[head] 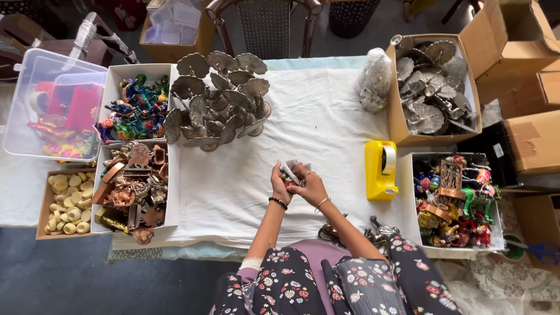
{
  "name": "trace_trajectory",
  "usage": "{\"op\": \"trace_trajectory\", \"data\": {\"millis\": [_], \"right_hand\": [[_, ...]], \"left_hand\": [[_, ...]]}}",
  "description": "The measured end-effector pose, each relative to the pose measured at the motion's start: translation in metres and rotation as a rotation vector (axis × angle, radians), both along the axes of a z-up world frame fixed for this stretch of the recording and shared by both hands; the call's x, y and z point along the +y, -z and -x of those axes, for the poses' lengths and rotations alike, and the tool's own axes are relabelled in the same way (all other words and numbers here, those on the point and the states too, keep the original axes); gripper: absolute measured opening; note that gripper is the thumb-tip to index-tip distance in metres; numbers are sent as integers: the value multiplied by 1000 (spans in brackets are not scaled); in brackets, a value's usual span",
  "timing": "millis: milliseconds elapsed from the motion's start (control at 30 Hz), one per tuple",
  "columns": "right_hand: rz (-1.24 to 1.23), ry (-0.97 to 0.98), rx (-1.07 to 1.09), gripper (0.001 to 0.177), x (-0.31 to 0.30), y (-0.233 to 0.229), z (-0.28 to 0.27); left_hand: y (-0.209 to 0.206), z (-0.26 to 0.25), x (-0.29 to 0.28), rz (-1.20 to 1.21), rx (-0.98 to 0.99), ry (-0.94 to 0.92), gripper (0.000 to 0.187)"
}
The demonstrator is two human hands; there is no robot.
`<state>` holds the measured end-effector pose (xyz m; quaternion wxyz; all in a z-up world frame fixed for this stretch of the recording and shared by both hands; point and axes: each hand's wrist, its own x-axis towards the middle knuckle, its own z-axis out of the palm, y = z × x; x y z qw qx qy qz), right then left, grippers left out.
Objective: The person wraps a small, colorful figurine in bubble wrap and secures it with clear tape. They then place the wrapped item into a box filled with similar decorations.
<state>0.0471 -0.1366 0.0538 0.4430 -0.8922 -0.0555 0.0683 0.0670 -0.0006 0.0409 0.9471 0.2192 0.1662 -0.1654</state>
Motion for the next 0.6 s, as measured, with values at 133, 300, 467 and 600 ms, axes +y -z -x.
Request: {"op": "trace_trajectory", "data": {"millis": [133, 300, 467, 600], "right_hand": [[-70, -146, -224, 102, -9, -4, -7], [169, -230, 93, 105, -1, -18, -9], [-97, -1, -134, 78, 5, 18, -4], [-423, 253, 21, 36, 1, 44, -11]], "left_hand": [[-18, 10, -2, -62, -2, 83, 63], [-11, -2, -3, -225, -32, 106, 65], [-17, -5, -2, -240, -37, 62, 63], [33, -7, -1, -148, 65, 70, 53]]}}
